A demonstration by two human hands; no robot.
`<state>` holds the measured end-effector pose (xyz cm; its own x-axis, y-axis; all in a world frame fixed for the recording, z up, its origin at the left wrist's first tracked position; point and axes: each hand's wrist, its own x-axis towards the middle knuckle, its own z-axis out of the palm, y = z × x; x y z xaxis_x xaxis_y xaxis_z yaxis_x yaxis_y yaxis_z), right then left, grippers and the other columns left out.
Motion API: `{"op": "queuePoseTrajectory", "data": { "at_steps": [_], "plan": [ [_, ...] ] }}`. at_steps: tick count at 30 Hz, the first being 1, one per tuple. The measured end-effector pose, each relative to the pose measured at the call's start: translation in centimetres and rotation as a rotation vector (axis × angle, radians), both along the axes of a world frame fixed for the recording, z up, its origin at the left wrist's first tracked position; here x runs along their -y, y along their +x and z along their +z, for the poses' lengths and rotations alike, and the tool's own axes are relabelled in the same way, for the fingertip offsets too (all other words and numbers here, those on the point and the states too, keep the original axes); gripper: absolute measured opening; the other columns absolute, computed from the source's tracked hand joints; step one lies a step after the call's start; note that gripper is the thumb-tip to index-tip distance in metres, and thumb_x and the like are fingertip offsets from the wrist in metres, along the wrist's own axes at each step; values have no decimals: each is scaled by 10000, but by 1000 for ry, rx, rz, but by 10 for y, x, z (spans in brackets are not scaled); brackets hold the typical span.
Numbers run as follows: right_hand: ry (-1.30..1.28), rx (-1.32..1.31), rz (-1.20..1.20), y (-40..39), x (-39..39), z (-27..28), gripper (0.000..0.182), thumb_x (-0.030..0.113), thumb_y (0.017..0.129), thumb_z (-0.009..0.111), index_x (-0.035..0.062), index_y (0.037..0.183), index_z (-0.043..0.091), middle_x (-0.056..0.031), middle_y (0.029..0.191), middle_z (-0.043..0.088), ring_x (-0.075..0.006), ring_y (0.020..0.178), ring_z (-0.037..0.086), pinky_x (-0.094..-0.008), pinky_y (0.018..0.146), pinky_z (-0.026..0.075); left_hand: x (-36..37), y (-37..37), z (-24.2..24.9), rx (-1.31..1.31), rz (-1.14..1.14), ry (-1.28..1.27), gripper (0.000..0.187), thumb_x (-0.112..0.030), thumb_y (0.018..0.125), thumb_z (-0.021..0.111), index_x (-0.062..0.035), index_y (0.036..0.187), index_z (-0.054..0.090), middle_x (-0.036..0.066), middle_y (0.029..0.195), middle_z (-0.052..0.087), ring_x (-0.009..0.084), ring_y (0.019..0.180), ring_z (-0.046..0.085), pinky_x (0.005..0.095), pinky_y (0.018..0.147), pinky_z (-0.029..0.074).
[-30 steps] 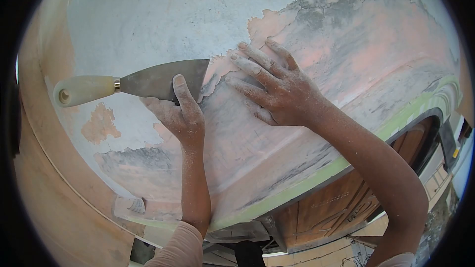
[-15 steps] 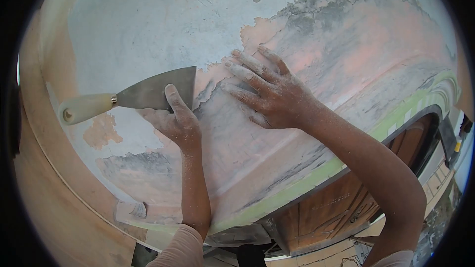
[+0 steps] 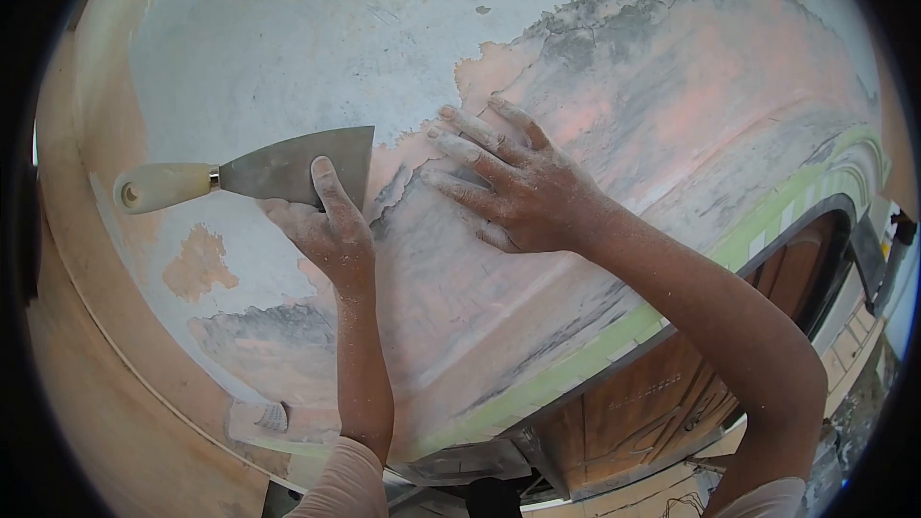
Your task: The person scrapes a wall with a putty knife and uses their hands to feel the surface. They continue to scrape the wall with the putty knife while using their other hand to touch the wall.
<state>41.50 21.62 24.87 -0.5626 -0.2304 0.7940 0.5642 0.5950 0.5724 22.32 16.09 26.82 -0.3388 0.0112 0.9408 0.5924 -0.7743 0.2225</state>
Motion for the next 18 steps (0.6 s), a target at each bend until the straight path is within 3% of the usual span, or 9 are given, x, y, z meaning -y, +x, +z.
{"op": "queuePoseTrajectory", "data": {
  "at_steps": [3,5,9,12,15,16,18],
  "plan": [
    [21,-8,2,0,-1,0,360,281,811,610,188,1159,591,-99,1377,399,-282,1328,344,-530,1108,203,-12,-4,-4,-198,208,234,470,-171,900,590,147,1179,385,215,1029,519,249,928,526,331,832,438],
    [20,2,-8,0,0,0,362,280,812,609,186,1160,591,-100,1378,398,-285,1327,346,-530,1105,207,-4,-3,0,-80,96,111,478,-160,904,582,143,1201,361,216,1033,517,247,935,524,335,842,434],
    [20,2,-19,1,1,1,362,278,812,608,182,1160,593,-103,1375,402,-287,1325,350,-531,1100,214,-5,-5,-4,-271,135,149,481,-139,905,574,143,1222,347,215,1041,516,254,947,523,341,870,419],
    [-19,21,-13,1,-1,-1,414,318,812,629,181,1199,573,-112,1428,367,-272,1367,280,-548,1108,175,-3,-17,4,-90,73,34,477,-88,880,585,135,1218,332,215,1060,507,270,924,529,344,838,420],
    [22,-3,3,0,0,0,366,280,811,609,177,1162,596,-106,1370,411,-286,1330,343,-530,1104,208,-6,-15,0,-234,78,131,469,-101,883,591,136,1205,346,205,1001,531,258,882,533,345,813,423],
    [18,-2,-1,0,1,1,367,280,811,609,177,1163,595,-106,1371,411,-287,1331,340,-530,1105,207,-8,-18,0,-365,239,219,483,-111,885,594,141,1206,335,190,947,547,251,859,535,342,803,422],
    [12,3,-8,1,1,1,369,279,811,609,178,1166,594,-104,1372,411,-287,1334,335,-531,1107,205,-2,-18,4,-207,117,68,492,-114,887,592,143,1211,326,194,958,544,254,861,540,341,790,428]
  ]
}}
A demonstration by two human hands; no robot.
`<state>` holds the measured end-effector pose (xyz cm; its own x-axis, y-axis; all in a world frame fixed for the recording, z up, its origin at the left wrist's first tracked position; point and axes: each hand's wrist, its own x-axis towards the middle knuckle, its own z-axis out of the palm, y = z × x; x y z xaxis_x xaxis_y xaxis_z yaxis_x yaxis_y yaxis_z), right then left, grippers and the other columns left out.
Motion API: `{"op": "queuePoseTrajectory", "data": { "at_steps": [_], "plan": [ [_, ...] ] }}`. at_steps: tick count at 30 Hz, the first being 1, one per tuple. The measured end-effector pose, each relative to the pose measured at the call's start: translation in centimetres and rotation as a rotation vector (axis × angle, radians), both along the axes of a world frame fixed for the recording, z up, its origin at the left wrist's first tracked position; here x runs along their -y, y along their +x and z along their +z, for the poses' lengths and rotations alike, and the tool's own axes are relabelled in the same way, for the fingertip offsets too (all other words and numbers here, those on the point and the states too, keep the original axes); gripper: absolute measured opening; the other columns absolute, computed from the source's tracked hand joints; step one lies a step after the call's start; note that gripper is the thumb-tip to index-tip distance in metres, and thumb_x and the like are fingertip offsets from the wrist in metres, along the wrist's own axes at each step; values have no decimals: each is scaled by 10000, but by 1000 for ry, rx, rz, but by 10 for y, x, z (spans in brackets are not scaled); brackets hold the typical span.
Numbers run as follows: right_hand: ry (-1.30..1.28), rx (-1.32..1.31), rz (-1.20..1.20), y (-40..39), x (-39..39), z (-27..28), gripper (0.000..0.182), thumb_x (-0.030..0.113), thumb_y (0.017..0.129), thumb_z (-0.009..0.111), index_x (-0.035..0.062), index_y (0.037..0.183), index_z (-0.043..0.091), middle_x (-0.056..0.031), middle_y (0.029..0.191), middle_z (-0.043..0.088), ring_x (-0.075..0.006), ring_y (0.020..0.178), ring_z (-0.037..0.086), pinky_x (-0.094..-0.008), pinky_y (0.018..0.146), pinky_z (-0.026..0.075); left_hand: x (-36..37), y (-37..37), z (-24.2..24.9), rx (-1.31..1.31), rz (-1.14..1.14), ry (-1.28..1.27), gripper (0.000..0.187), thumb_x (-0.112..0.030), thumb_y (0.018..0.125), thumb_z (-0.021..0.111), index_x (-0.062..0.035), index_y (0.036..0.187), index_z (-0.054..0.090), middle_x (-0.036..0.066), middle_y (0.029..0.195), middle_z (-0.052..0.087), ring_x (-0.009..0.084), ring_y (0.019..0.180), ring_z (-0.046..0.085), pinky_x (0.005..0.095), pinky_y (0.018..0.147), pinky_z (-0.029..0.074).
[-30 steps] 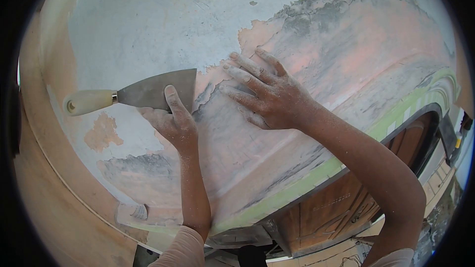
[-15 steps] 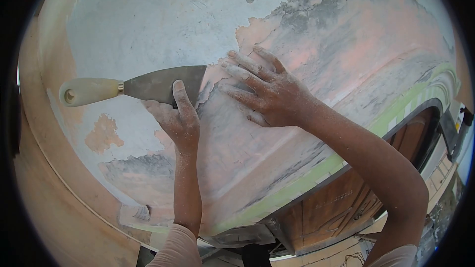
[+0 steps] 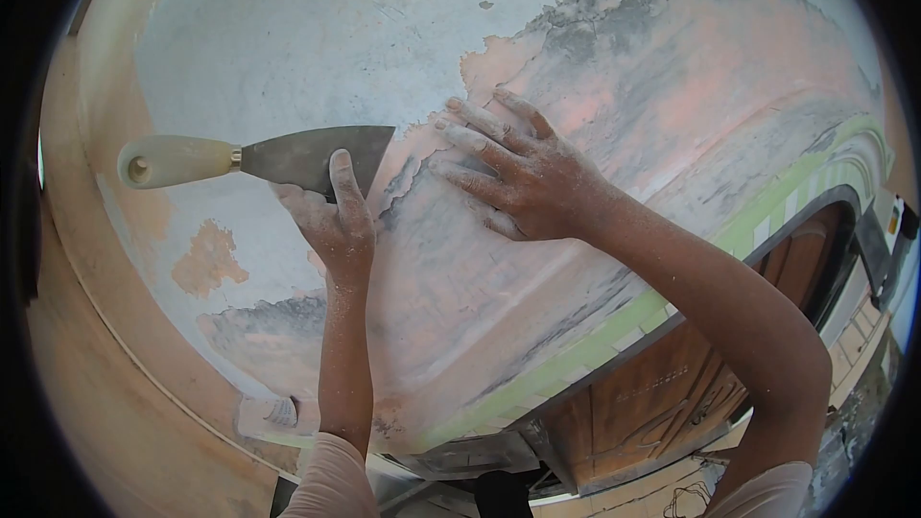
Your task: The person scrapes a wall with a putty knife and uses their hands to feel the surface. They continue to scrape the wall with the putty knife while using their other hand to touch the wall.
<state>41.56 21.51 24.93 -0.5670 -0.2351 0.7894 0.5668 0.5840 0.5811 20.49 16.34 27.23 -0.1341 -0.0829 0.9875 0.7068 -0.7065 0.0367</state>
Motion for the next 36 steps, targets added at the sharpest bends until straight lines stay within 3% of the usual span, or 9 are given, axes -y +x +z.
{"op": "queuePoseTrajectory", "data": {
  "at_steps": [2,5,9,13,17,21,28,33,36],
  "plan": [
    [10,-2,6,1,-2,0,370,274,811,608,180,1169,594,-103,1372,413,-287,1335,334,-532,1107,204,7,7,4,100,-28,-33,450,-200,920,558,149,1166,418,216,1064,512,274,903,530,340,839,422],
    [11,-3,5,0,-1,-1,373,268,811,607,181,1174,590,-102,1374,410,-288,1335,334,-533,1107,205,-5,-1,0,-194,139,126,503,-131,898,583,147,1218,312,226,982,522,265,833,549,340,722,451],
    [4,-1,12,0,-2,-1,381,260,808,609,183,1181,584,-101,1377,404,-289,1334,334,-537,1105,208,-2,-8,2,-118,151,-15,489,-98,893,572,144,1225,307,224,1005,510,284,880,537,359,790,433],
    [10,-2,14,0,-2,-1,387,260,802,617,185,1180,583,-102,1376,402,-289,1335,334,-538,1103,214,3,3,4,-67,-41,-30,506,-69,875,584,144,1233,297,217,997,513,303,875,533,375,798,431],
    [1,-6,15,0,-1,-2,390,263,799,618,185,1180,584,-103,1377,401,-288,1335,333,-538,1102,216,-4,2,1,-280,215,131,533,-70,867,599,152,1237,288,203,959,535,290,837,548,360,770,448],
    [-61,20,8,1,-2,-1,415,311,803,635,177,1191,574,-113,1420,374,-277,1369,275,-554,1109,170,-11,-8,0,-95,43,-36,384,-127,909,565,169,1129,460,259,1124,479,310,978,506,367,897,399],
    [-11,2,6,1,-1,-2,397,265,795,624,185,1182,586,-104,1391,395,-287,1340,326,-534,1102,217,-1,1,6,-75,-5,-11,361,-170,901,584,167,1019,525,266,1114,478,306,943,521,373,863,411],
    [0,11,9,1,-1,-1,388,261,801,619,178,1179,587,-105,1383,405,-292,1334,338,-534,1099,220,8,2,16,55,-246,-162,448,-77,869,598,133,1178,350,227,1042,512,286,904,532,362,812,423],
    [-10,-2,25,1,-2,-1,382,259,802,617,175,1174,587,-105,1384,403,-295,1332,342,-535,1098,220,1,-3,6,-229,64,-19,456,-79,864,603,141,1180,358,237,1051,497,303,915,515,384,818,413]
  ]
}}
